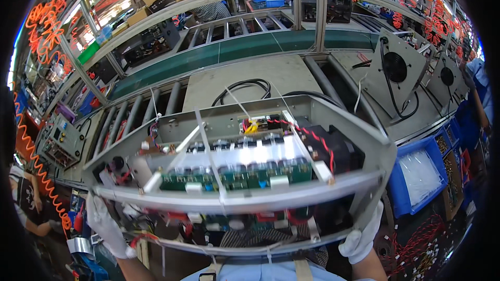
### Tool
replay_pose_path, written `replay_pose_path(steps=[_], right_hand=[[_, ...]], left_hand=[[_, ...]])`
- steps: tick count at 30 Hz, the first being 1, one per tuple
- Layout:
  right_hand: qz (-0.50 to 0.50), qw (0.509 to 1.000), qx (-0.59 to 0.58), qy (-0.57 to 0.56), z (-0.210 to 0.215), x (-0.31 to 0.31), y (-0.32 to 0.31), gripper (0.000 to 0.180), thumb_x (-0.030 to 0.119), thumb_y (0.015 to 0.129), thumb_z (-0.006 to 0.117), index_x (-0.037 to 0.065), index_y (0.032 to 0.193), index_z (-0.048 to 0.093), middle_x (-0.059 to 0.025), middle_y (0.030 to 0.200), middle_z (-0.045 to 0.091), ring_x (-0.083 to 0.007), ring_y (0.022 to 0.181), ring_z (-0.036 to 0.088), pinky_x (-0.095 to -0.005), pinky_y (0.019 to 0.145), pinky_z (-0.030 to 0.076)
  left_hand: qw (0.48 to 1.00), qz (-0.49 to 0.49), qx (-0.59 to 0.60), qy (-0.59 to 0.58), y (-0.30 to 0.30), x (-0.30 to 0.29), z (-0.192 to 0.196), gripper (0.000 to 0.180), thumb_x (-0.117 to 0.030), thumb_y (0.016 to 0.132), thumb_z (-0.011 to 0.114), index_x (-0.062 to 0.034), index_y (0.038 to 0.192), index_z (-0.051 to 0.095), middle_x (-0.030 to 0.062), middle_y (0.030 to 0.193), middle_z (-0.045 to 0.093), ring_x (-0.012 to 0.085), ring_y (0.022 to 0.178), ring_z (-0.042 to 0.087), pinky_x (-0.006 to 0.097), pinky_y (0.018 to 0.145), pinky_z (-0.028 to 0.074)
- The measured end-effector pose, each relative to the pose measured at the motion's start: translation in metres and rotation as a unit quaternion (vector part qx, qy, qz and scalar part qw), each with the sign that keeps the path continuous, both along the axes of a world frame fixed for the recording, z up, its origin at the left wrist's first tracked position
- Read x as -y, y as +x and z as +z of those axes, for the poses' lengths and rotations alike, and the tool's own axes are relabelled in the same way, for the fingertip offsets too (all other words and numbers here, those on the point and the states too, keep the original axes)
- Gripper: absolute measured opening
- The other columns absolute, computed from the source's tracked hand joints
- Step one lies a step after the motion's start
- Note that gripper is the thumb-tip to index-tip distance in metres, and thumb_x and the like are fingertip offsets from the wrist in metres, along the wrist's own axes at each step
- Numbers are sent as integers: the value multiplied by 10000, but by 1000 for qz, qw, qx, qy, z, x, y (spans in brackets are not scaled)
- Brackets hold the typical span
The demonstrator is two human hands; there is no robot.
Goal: The person assembles an electronic device on a factory workbench, connecting wires to a circuit board and securing components with zip ties. They handle various colored wires, a power cord, and a circuit board, using tools like a screwdriver and pliers to complete the assembly.
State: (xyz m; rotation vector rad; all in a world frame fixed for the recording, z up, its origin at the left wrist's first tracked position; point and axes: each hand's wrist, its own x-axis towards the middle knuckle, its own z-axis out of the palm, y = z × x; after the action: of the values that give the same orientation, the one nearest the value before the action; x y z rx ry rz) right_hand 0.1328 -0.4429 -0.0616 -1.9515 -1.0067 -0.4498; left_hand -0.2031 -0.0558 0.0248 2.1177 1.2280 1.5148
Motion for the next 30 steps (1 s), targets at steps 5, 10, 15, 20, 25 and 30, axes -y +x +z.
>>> replay_pose_path(steps=[5,10,15,20,25,30], right_hand=[[29,993,94,63,75,-75,42,575,310,976,347,-115,1358,409,-268,1331,485,-403,1223,487,-442,1049,347],[99,981,80,150,105,-138,97,438,178,1011,401,-122,1322,471,-219,1307,545,-278,1235,515,-352,1063,345],[90,980,65,165,106,-192,160,393,196,1026,434,-72,1306,502,-162,1175,630,-219,1067,612,-282,913,449],[127,974,106,157,107,-209,126,671,396,894,676,-83,1317,469,-180,1154,609,-261,1084,590,-359,977,420],[155,959,28,235,96,-233,114,672,340,848,736,-102,1285,481,-180,1135,594,-247,1078,583,-361,976,426],[66,978,143,138,108,-236,107,842,431,736,781,-139,1259,450,-271,1072,591,-391,982,604,-422,882,481]], left_hand=[[937,-78,-269,209,34,-99,53,280,-121,978,516,71,1168,590,166,1123,658,242,1056,620,318,917,460],[977,-191,98,5,94,-61,101,367,-185,1027,455,73,1269,550,123,1175,639,153,1087,581,293,980,422],[973,-210,20,96,124,4,42,318,-103,998,487,106,1222,573,156,1134,649,171,961,622,285,886,466],[944,-227,133,-201,61,13,-31,378,-214,979,544,101,1183,591,151,936,674,135,767,624,238,714,475],[900,-262,88,-338,51,5,-60,514,-382,966,533,96,1139,603,111,694,641,89,541,512,203,476,360],[797,-410,-1,-444,93,8,-44,479,-390,990,523,2,1255,600,93,808,683,98,637,553,210,600,427]])
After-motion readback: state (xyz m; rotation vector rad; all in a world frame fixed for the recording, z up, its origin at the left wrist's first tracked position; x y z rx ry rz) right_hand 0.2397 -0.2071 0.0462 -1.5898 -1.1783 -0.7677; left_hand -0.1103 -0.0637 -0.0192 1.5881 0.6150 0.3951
